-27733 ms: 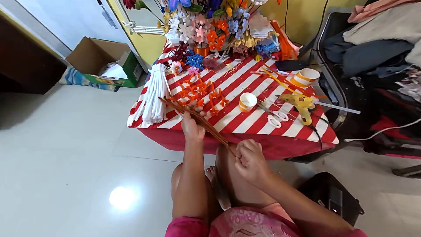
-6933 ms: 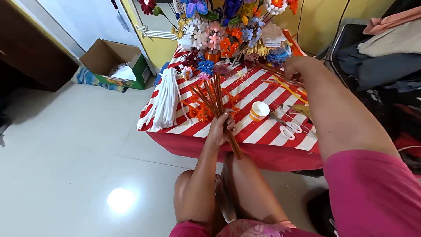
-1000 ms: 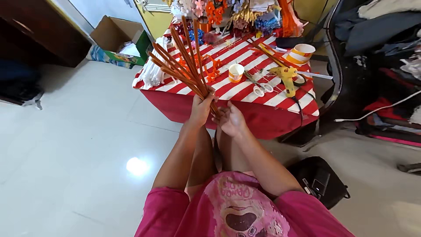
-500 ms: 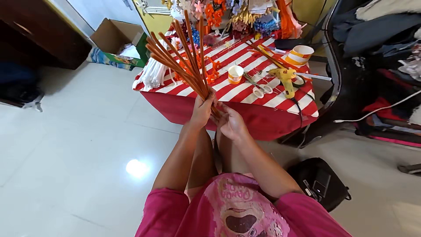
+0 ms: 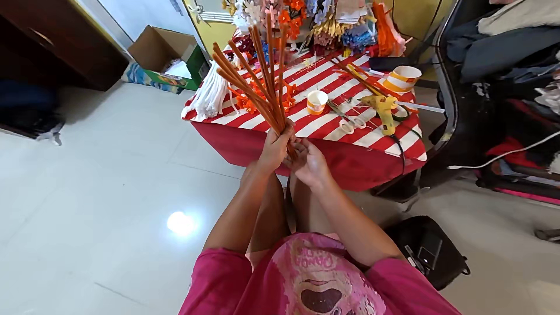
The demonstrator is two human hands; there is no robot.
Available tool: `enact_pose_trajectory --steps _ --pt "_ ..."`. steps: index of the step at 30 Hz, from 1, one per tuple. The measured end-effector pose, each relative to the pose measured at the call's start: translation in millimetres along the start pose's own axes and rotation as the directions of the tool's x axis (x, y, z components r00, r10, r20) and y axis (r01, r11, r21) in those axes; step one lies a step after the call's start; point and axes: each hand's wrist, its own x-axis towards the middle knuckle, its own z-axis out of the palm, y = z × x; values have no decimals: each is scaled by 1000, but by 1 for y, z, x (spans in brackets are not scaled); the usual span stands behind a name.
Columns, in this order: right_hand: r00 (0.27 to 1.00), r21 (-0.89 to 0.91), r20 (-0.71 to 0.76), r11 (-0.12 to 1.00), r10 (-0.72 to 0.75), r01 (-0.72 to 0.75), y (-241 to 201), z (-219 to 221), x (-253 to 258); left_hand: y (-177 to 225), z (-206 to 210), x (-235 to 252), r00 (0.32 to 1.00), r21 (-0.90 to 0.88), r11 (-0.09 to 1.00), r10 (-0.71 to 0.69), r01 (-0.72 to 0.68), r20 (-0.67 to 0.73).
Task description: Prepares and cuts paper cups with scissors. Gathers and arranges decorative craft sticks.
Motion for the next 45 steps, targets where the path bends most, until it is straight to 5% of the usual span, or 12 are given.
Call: enact_pose_trajectory --steps 8,11,14,17,20,22,25,31,36,39,43,45 --pt "997 -76 63 996 -42 47 2 -1 -2 -1 -1 1 1000 -62 998 -12 13 15" --pt "957 -300 186 914 -225 273 -1 -12 -2 4 -8 1 997 -106 992 -59 63 39" --pt "876 -383 355 804 -326 455 -17 -14 -4 14 -9 -3 961 -219 937 -249 271 122" --pt "821 -439 530 759 -213 481 -37 -13 -2 17 -10 -10 855 -347 794 -389 500 343" --pt "757 -520 654 727 1 448 -52 -7 2 10 -8 -14 730 -382 675 -350 631 587" --pt "691 -537 718 702 89 468 -56 -3 3 6 -4 -14 675 -372 642 -320 671 665" --pt "718 -618 684 627 132 474 -60 5 -3 3 -4 -17 664 -374 637 -298 673 686" --pt "740 -651 647 639 184 410 -71 10 -8 -1 -3 -22 705 -395 672 -271 626 656" --pt "806 -719 531 643 262 264 -70 13 -15 24 13 -18 785 -340 750 -369 568 498" --pt "721 -614 653 718 230 327 -68 -2 -1 42 13 -18 880 -287 835 -415 469 231" --pt "715 -599 660 736 229 317 -51 -19 1 42 10 -14 960 -213 943 -275 257 -57" --pt "757 -668 618 648 212 365 -43 -15 -8 38 7 -12 978 -147 977 -172 154 -121"
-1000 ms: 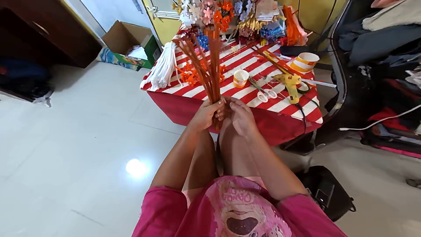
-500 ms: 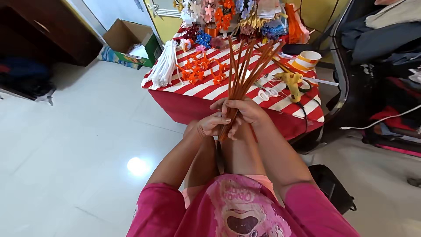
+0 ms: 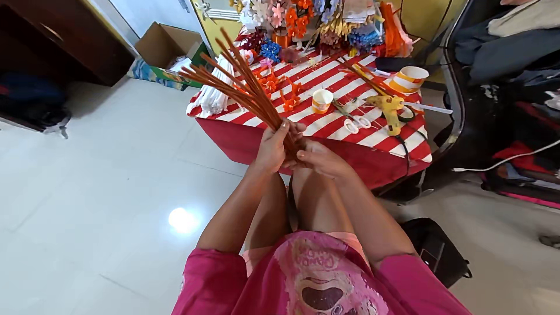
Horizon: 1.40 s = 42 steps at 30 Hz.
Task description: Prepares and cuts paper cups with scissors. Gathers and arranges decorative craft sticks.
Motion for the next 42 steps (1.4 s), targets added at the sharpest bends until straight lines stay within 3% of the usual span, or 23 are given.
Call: enact_pose_trajectory --steps 3,7,10,14,19,23,27,32,35,38,42 --pt "988 -272 -156 962 -23 -20 -1 12 1 -3 0 2 996 86 994 75 -72 -41" --pt "985 -381 -90 919 -150 105 3 6 -2 6 0 1 999 -25 1000 15 -14 34" --pt "995 -245 -49 967 -89 74 -2 5 -7 14 0 -1 993 -75 993 -85 91 86" --pt "999 48 42 999 -14 12 0 3 -7 15 -1 1 988 -57 993 -98 105 123" --pt "989 439 144 898 -42 -26 10 7 0 16 -5 3 975 85 990 -126 112 185" --pt "965 558 228 829 -127 -22 19 8 4 15 -7 6 966 88 987 -147 131 212" --pt "964 574 239 818 -119 -41 22 9 2 12 -9 7 958 -41 988 -135 150 254" --pt "985 461 170 886 -34 -50 21 14 -2 15 -2 11 987 -325 934 -123 149 100" --pt "982 452 187 891 -39 -51 21 18 -4 17 -1 13 980 -452 874 -122 181 155" --pt "937 647 309 758 -160 -84 34 24 -2 19 -2 12 956 -562 797 -64 221 287" --pt "860 829 376 540 -345 -146 45 46 3 15 -5 17 876 -738 608 138 293 462"
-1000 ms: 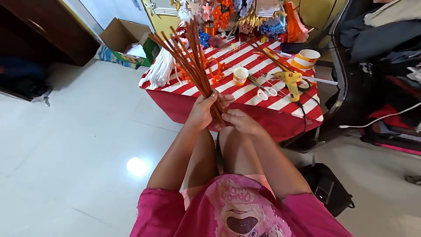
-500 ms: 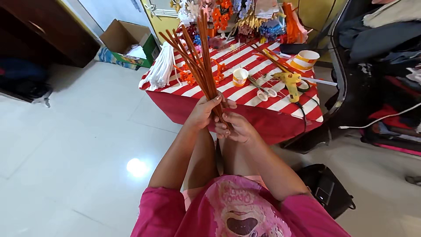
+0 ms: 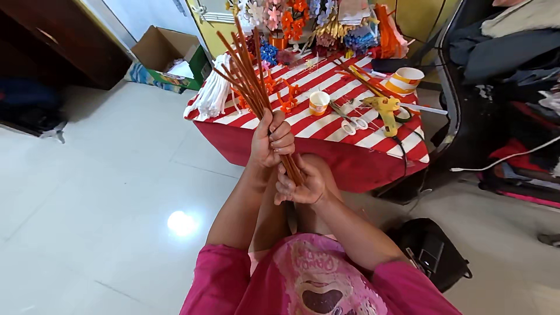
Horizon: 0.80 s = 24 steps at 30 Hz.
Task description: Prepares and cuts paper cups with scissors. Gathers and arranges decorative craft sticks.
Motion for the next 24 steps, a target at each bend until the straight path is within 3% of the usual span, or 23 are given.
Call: enact_pose_trajectory --steps 7,12,19,24 --pt "990 193 115 980 -80 57 25 21 15 -9 0 5 962 -116 991 -27 61 273" --pt "982 284 153 957 -107 60 24 31 12 -12 7 4 960 -131 988 -48 87 276" --pt "993 266 100 963 -64 36 9 31 2 -4 3 2 980 209 976 -99 62 173" --pt "993 259 110 966 -40 11 7 32 0 -4 8 3 984 282 958 -103 59 144"
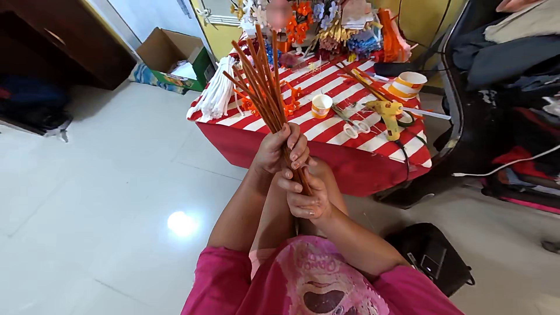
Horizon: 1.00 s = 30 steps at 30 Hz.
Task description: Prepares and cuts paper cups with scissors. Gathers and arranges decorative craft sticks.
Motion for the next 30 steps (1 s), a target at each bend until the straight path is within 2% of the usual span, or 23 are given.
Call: enact_pose_trajectory --steps 4,10,14,20,24,27,29,30 --pt "1000 -22 -11 1000 12 -12 1 1 -3 -1 0 2 1000 23 1000 -14 15 -21" --pt "999 -83 -49 997 -5 1 -6 -7 -7 5 2 1 986 141 989 -16 40 -168" --pt "997 -125 -82 992 14 -25 -7 -14 -13 11 4 0 975 8 1000 -2 4 -220" --pt "999 -169 -33 985 39 -44 -1 -15 -10 7 8 1 988 -224 974 -57 23 -144" --pt "999 -177 -15 984 29 -31 2 -14 -9 5 12 1 990 -258 966 -63 27 -129" --pt "987 -350 -163 935 5 -62 -4 -10 -12 9 15 0 970 -115 993 -53 26 -237" --pt "941 -595 -322 795 -101 -118 -11 -5 -12 10 19 -1 925 109 993 7 37 -381" --pt "909 -728 -374 665 -182 -166 -15 -2 -10 10 20 -1 894 226 972 48 60 -446"
